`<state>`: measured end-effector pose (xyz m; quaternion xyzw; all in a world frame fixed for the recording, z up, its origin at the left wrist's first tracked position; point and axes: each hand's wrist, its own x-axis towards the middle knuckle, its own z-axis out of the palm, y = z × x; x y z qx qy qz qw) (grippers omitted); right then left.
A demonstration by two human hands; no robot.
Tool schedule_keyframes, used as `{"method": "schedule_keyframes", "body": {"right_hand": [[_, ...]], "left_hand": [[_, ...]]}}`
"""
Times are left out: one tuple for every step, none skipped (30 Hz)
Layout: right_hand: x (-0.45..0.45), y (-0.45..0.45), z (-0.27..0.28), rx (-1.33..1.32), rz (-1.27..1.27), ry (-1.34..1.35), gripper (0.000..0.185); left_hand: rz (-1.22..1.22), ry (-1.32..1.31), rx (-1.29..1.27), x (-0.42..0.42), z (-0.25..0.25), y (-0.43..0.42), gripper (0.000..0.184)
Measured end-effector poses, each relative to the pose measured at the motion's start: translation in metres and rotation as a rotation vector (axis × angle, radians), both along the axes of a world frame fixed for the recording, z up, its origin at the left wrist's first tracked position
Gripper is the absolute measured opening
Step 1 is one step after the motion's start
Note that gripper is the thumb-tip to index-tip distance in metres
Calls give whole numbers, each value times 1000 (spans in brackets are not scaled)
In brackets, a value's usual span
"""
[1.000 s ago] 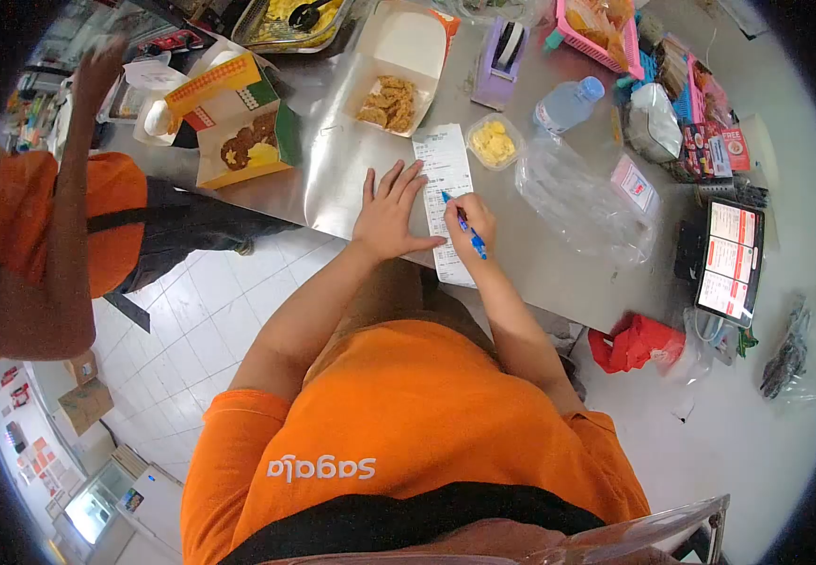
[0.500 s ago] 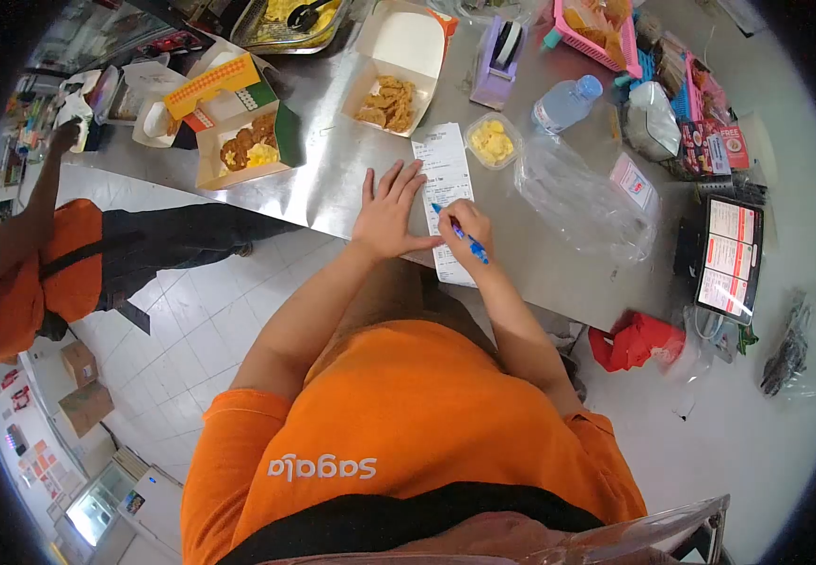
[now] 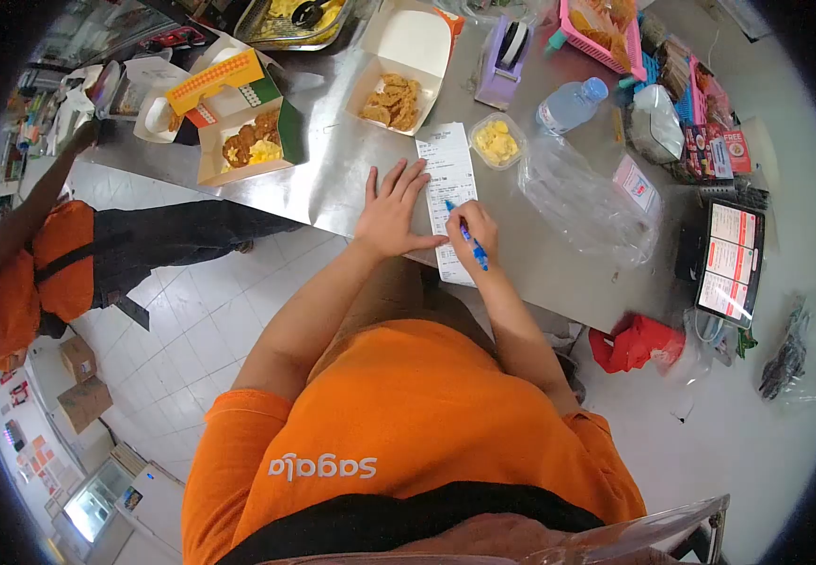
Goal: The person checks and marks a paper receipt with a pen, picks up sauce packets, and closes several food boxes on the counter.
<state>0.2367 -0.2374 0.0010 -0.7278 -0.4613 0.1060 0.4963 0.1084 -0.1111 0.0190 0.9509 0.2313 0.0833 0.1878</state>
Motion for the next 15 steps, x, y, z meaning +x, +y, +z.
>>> {"method": "schedule_keyframes", "body": {"right_hand": [[0,0,-1,-24,-50,18,10],[0,0,-1,-17,-58,7,10],[0,0,1,-11,-67,-4,10],[1,1,2,-5,-77,-15,10],[2,0,3,-15,-46,0,10],[2,0,3,-26,-15,16,10],[2,-1,4,-38,16,32,10],[1,-2,5,-32,25,25,11],[0,-2,6,-26,35,17,11],[0,-2,6,-18,45,9,11],[0,-2,5,-6,-2,3,11],[1,-2,4,7,-49,-3,12],[1,-2,3,20,-96,-9,12],[0,-2,2,23,-95,-7,12],[1,-2,2,26,-95,-7,13]], "left_hand": [[0,3,-4,0,1,0,101],[0,6,-8,0,3,1,101],[-2,10,-13,0,3,0,101],[0,9,-9,0,3,0,100],[0,7,-5,0,1,0,100],[0,5,-3,0,0,0,100],[-1,3,-3,0,0,0,100],[-2,2,-3,0,0,0,100],[-3,1,-2,0,0,1,100],[-2,-1,-2,1,1,1,100],[-1,-3,-2,1,1,0,100],[0,-4,-2,1,2,0,100],[-1,0,-1,1,2,0,100],[-2,4,-3,0,2,0,100],[-3,5,-3,1,2,0,100]]}}
